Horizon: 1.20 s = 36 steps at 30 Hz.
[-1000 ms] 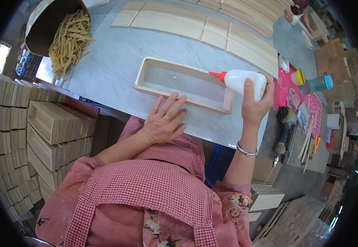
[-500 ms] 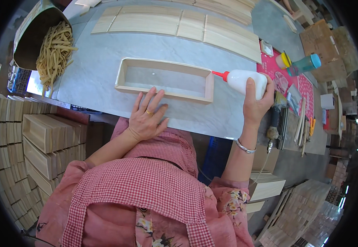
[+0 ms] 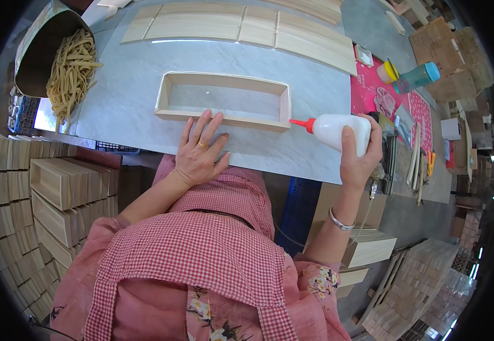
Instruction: Assembling wooden boxes by gluing panels together and securing them with a pneumatic nail gun.
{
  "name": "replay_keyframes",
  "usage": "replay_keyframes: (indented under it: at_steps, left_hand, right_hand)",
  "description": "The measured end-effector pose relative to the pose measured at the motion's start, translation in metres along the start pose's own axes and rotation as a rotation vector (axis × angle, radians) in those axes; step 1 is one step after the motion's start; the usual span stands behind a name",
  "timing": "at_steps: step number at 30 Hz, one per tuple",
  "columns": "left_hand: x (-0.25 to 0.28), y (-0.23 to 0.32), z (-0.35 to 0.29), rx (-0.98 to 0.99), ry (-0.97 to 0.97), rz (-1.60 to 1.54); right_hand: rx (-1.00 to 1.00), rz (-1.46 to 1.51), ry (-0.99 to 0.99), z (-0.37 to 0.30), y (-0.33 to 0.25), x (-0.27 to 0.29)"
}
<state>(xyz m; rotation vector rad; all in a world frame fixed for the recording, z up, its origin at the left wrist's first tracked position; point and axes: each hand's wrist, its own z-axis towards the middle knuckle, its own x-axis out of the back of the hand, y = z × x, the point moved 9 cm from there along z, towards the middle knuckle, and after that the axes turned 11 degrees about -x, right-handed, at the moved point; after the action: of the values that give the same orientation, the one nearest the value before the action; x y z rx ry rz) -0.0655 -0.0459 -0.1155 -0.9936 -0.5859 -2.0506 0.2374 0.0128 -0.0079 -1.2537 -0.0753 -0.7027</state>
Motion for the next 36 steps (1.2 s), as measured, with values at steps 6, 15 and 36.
replay_keyframes:
  at_steps: [6, 15, 36]
  left_hand:
    - [0.010, -0.001, -0.003, -0.006, 0.072, -0.038]
    - [0.003, 0.003, -0.004, -0.075, 0.016, -0.042]
    - [0.002, 0.000, -0.003, -0.049, -0.006, -0.053]
  right_hand:
    - [-0.284, 0.093, -0.101, -0.013, 0.000, -0.022]
    - [-0.152, 0.293, -0.321, -0.064, -0.064, -0.180]
    - [-0.142, 0.175, -0.243, -0.046, -0.055, -0.130]
